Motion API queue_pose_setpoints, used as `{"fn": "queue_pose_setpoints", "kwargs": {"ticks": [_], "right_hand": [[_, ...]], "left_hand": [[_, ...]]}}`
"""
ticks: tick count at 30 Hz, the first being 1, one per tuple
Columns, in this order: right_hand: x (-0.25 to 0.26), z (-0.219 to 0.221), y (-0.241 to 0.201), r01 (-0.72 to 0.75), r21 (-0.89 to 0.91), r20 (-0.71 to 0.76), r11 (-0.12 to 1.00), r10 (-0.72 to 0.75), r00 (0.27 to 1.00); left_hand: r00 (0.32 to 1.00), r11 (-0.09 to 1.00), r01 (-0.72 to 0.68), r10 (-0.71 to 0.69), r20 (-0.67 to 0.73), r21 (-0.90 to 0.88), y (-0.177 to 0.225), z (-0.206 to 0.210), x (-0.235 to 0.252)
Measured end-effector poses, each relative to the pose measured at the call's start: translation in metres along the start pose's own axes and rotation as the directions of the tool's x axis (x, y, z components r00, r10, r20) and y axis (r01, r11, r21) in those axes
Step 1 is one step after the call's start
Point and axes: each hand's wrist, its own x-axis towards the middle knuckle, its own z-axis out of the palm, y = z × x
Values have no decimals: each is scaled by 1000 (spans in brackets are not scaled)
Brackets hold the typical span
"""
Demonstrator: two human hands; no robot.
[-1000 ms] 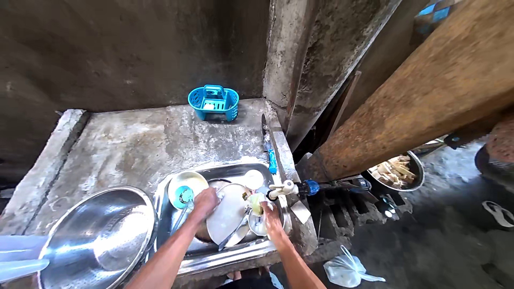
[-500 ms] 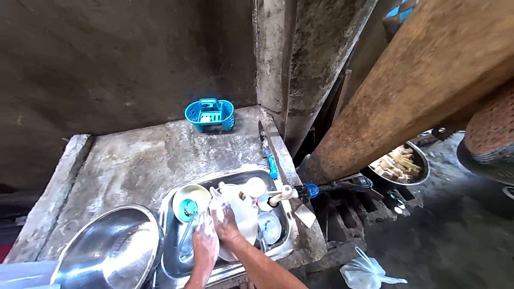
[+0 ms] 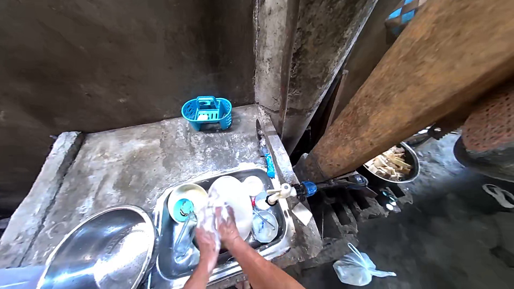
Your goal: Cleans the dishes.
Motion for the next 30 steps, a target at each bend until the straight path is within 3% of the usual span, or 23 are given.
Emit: {"fn": "queue_pose_setpoints", "kwargs": {"ticks": [1, 3, 5, 7, 8, 9, 11, 13, 16, 18, 19, 22, 23, 25, 26, 28, 30], "right_hand": [[-9, 2, 6, 111, -11, 92, 994, -109, 990], [-19, -3, 37, 303, -244, 254, 921, -241, 937], [-22, -14, 68, 247, -520, 331, 818, -73, 941], [1, -29, 66, -39, -680, 207, 732, 243, 948], [18, -34, 62, -125, -687, 115, 716, 278, 954], [33, -34, 58, -134, -660, 47, 739, 220, 974], [54, -26, 37, -62, -558, 37, 828, 99, 994], [45, -12, 18, 52, -496, 204, 867, 59, 977], [10, -6, 22, 315, -485, 554, 816, 9, 832], [-14, -13, 35, 438, -458, 657, 774, -38, 753], [-20, -22, 44, 473, -481, 661, 739, -49, 749], [-24, -61, 63, 471, -566, 548, 677, -117, 828], [-20, -74, 61, 498, -542, 485, 677, -231, 843], [-15, -85, 43, 593, -442, 356, 673, -476, 804], [-14, -83, 29, 615, -381, 267, 690, -555, 788], [-10, -72, 5, 537, -256, 29, 804, -549, 835], [6, -60, -4, 423, -229, -186, 877, -466, 865]], "left_hand": [[997, 995, 67, -70, -29, -80, -6, 1, 7], [988, 977, 98, -118, -95, -188, -14, -3, 23], [989, 980, 67, -91, -120, -189, -17, -13, 29], [994, 993, 16, -29, -108, -115, -12, -15, 22], [997, 998, 18, -23, -68, -67, -9, -15, 13], [1000, 999, 23, -24, -19, -29, -6, -14, 2], [997, 998, 52, -50, 61, -29, -4, -8, -12], [992, 989, 125, -122, 44, -73, -1, -3, -8], [966, 948, 256, -255, 31, -189, -6, -14, 35], [964, 945, 265, -258, 62, -193, -14, -33, 61], [963, 949, 264, -249, 101, -172, -14, -43, 71], [915, 907, 386, -354, 192, -167, -19, -67, 91], [888, 867, 449, -405, 220, -217, -20, -72, 96], [838, 747, 545, -474, 269, -381, -15, -79, 95], [827, 677, 562, -465, 316, -475, -13, -80, 91], [830, 586, 557, -385, 403, -588, -17, -70, 82], [849, 672, 494, -237, 473, -551, -36, -58, 68]]}}
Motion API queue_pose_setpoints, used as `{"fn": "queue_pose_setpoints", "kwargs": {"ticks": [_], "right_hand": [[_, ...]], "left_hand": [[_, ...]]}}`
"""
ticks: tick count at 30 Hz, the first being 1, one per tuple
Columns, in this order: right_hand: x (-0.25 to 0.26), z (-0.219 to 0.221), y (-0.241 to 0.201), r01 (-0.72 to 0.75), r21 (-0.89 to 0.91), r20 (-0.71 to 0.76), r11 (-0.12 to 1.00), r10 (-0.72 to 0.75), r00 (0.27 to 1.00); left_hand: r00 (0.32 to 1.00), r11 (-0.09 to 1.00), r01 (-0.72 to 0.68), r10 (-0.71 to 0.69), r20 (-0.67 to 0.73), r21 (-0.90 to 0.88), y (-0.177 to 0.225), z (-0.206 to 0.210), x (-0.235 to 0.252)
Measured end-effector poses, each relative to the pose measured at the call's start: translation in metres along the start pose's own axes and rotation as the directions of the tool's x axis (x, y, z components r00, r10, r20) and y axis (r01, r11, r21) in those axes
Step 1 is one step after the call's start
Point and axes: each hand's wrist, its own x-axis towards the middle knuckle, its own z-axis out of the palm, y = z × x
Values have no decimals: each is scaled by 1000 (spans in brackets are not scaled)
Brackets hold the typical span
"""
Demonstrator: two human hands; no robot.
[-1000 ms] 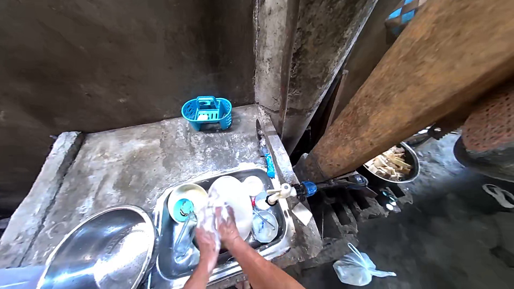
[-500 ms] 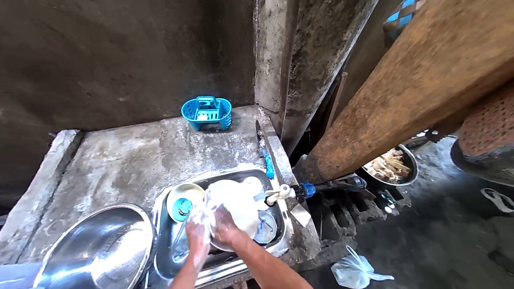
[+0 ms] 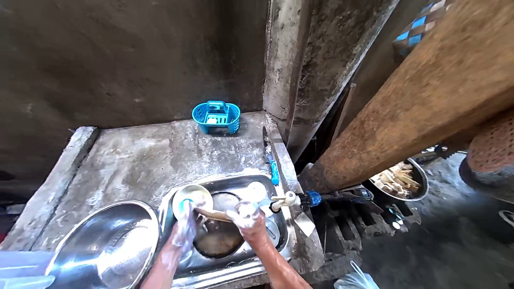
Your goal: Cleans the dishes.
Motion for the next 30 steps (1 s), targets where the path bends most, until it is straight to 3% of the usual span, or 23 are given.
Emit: {"fn": "queue_pose_setpoints", "kwargs": {"ticks": [2, 3, 6, 8, 9, 12, 14, 15, 16, 17, 19, 21, 23, 25, 27, 30], "right_hand": [[19, 11, 3, -69, -89, -62, 994, 63, 996], [28, 15, 6, -56, -150, -61, 987, 48, 997], [50, 25, 15, 28, -303, -2, 953, -31, 1000], [68, 30, 26, 22, -373, -12, 927, -28, 1000], [71, 33, 32, -5, -391, -41, 920, -13, 999], [66, 40, 30, -96, -341, -102, 935, 65, 993], [34, 38, 7, -169, -356, 217, 919, 257, 942], [15, 39, -8, -139, -386, 430, 912, 311, 848], [-7, 43, -14, -23, -368, 542, 930, 235, 807], [-28, 48, -9, 110, -282, 554, 953, 68, 830], [-46, 50, 8, 212, -223, 448, 952, -93, 889], [-35, 39, 27, 19, -303, 283, 953, 71, 956], [-3, 25, 42, -285, -273, 64, 919, 313, 948], [14, 25, 53, -390, -256, -73, 884, 385, 920], [-5, 36, 30, -317, -310, 14, 896, 338, 941], [-50, 61, -3, 68, -275, 126, 959, -34, 991]], "left_hand": [[984, 936, -131, 82, 158, 326, -17, 5, -9], [979, 840, -165, 78, 187, 517, -19, 11, -14], [995, 476, -76, -21, 97, 876, -23, 18, -17], [997, 324, -40, -48, 58, 945, -21, 18, -5], [997, 335, -31, -55, 53, 942, -23, 17, -4], [998, 621, -43, -1, 56, 782, -31, 24, -17], [998, 789, -39, 6, 55, 613, -38, 36, -32], [998, 856, -25, -4, 55, 516, -45, 36, -37], [998, 916, 5, -29, 55, 402, -54, 31, -44], [998, 952, 26, -43, 48, 306, -66, 23, -48], [993, 947, -113, 103, 50, 302, -67, 20, -49], [963, 888, -264, 264, 52, 376, -56, 25, -55], [955, 887, -280, 296, 12, 367, -41, 32, -70], [943, 894, -297, 330, -45, 335, -27, 40, -70], [947, 942, -270, 297, -119, 201, -28, 43, -59], [957, 975, -221, 220, -191, 15, -33, 44, -46]]}}
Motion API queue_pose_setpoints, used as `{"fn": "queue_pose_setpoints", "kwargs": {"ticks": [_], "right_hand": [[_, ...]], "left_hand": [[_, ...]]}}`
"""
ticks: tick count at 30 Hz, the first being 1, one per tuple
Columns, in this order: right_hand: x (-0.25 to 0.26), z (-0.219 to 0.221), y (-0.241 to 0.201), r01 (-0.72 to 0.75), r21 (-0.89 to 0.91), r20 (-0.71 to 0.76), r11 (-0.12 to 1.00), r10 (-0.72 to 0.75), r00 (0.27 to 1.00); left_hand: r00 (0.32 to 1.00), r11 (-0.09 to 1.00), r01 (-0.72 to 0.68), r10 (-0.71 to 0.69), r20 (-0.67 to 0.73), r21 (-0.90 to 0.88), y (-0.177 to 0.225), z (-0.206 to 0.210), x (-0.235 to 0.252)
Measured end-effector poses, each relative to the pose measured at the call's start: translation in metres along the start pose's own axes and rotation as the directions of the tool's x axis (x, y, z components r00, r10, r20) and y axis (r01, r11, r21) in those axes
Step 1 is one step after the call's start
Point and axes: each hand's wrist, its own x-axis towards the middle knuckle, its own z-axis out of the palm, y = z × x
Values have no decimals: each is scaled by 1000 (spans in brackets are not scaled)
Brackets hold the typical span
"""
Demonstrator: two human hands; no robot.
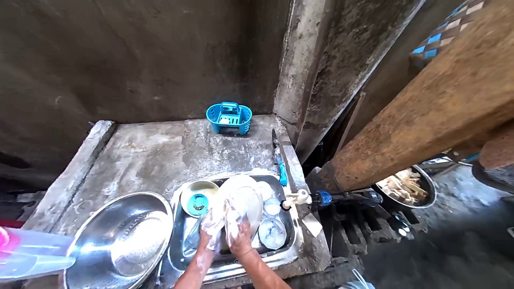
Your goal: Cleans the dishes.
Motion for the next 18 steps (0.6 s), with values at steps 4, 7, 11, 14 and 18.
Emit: {"fn": "queue_pose_setpoints", "kwargs": {"ticks": [4, 7, 11, 14, 18], "right_hand": [[16, -16, 46, -194, -176, 214, 965, 230, 949], [42, -23, 60, -497, -127, 185, 858, 513, 838], [-11, 4, 25, -21, -76, 106, 997, 29, 994], [-24, 1, 48, 28, -118, -26, 993, -32, 999], [5, -51, 72, -549, 351, -73, 758, 607, 791]], "left_hand": [[998, 997, 53, -55, -24, -54, 8, -7, -3], [998, 998, 18, -22, -59, -66, 6, 2, -6], [983, 973, 83, -116, -145, -216, 11, 21, 14], [981, 913, 145, -182, -62, -382, 3, 11, 23], [957, 854, 274, -286, 40, -443, -36, -6, 19]]}}
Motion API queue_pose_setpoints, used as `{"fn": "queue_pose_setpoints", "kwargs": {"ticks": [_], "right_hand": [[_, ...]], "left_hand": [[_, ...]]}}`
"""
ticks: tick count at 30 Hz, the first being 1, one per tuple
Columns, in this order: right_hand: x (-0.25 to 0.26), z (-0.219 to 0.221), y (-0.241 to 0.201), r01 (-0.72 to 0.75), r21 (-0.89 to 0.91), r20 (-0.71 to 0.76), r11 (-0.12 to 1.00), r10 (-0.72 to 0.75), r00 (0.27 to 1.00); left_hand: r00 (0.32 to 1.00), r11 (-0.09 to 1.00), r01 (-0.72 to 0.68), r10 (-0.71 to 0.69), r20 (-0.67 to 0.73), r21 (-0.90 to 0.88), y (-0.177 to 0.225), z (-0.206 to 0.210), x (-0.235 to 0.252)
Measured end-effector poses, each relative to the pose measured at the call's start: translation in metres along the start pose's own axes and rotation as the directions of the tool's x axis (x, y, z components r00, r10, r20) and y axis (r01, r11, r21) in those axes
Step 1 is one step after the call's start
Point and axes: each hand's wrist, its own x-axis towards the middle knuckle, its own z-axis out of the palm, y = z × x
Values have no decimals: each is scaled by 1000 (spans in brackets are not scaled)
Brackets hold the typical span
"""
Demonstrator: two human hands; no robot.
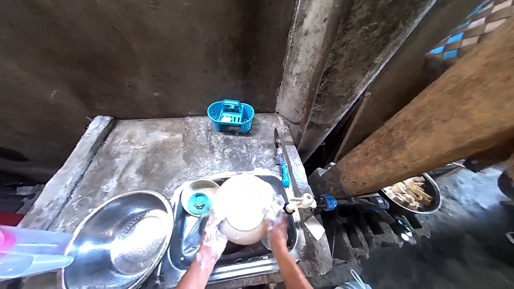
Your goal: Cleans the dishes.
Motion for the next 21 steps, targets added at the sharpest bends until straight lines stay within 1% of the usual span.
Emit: {"fn": "queue_pose_setpoints", "kwargs": {"ticks": [1, 2, 3, 4, 5, 6, 7, 8, 9, 10, 11, 12, 13, 14, 15, 16, 17, 18, 19, 20, 21], "right_hand": [[12, -11, -3, -129, 181, -32, 975, 137, 990], [22, -20, -9, -193, 284, -59, 939, 218, 974], [28, -30, -13, -202, 295, -61, 934, 229, 971], [33, -39, -13, -186, 249, -58, 950, 206, 977], [36, -45, -13, -162, 200, -50, 966, 175, 983], [39, -50, -11, -132, 165, -45, 977, 141, 989], [42, -52, -9, -113, 150, -37, 982, 120, 992], [46, -53, -7, -118, 125, -23, 985, 122, 992], [49, -54, -4, -140, 75, -7, 987, 141, 990], [52, -53, -2, -157, 24, 6, 987, 157, 988], [54, -52, 2, -158, 2, 12, 988, 157, 987], [56, -50, 5, -144, -9, 14, 990, 144, 989], [57, -50, 6, -125, -48, 19, 991, 126, 992], [57, -50, 4, -107, -137, 21, 985, 111, 994], [56, -50, -3, -107, -261, 23, 959, 117, 993], [53, -49, -10, -102, -362, 25, 927, 119, 993], [50, -47, -16, -94, -418, 17, 904, 111, 994], [47, -44, -21, -98, -426, -11, 899, 103, 995], [43, -41, -25, -107, -412, -33, 905, 103, 994], [38, -38, -31, -117, -425, -14, 897, 123, 992], [31, -34, -37, -119, -501, 72, 857, 178, 981]], "left_hand": [[998, 997, 68, -68, -1, 32, -8, -7, 0], [990, 984, 143, -143, -3, 102, -13, -13, 1], [977, 948, 210, -214, -11, 237, -15, -18, 2], [964, 875, 252, -266, -24, 412, -15, -20, 3], [958, 757, 240, -284, -24, 608, -13, -22, 4], [966, 613, 163, -258, 1, 773, -8, -25, 6], [986, 467, 33, -158, 47, 883, -1, -29, 8], [995, 333, -99, 1, 104, 938, 8, -34, 11], [973, 224, -190, 170, 154, 956, 17, -40, 16], [927, 141, -254, 318, 199, 957, 25, -48, 24], [889, 70, -275, 399, 226, 959, 31, -58, 34], [882, -9, -256, 406, 237, 967, 36, -66, 40], [915, -106, -190, 342, 215, 976, 41, -68, 44], [955, -224, -113, 244, 168, 968, 43, -67, 45], [984, -337, -54, 140, 106, 940, 43, -68, 46], [997, -412, -18, 61, 47, 911, 40, -71, 47], [999, -447, 1, 32, 15, 894, 36, -77, 49], [999, -442, 6, 44, 15, 897, 31, -84, 50], [996, -396, 0, 86, 37, 918, 28, -89, 50], [989, -310, -19, 134, 63, 950, 24, -91, 48], [980, -180, -54, 178, 87, 982, 22, -91, 44]]}}
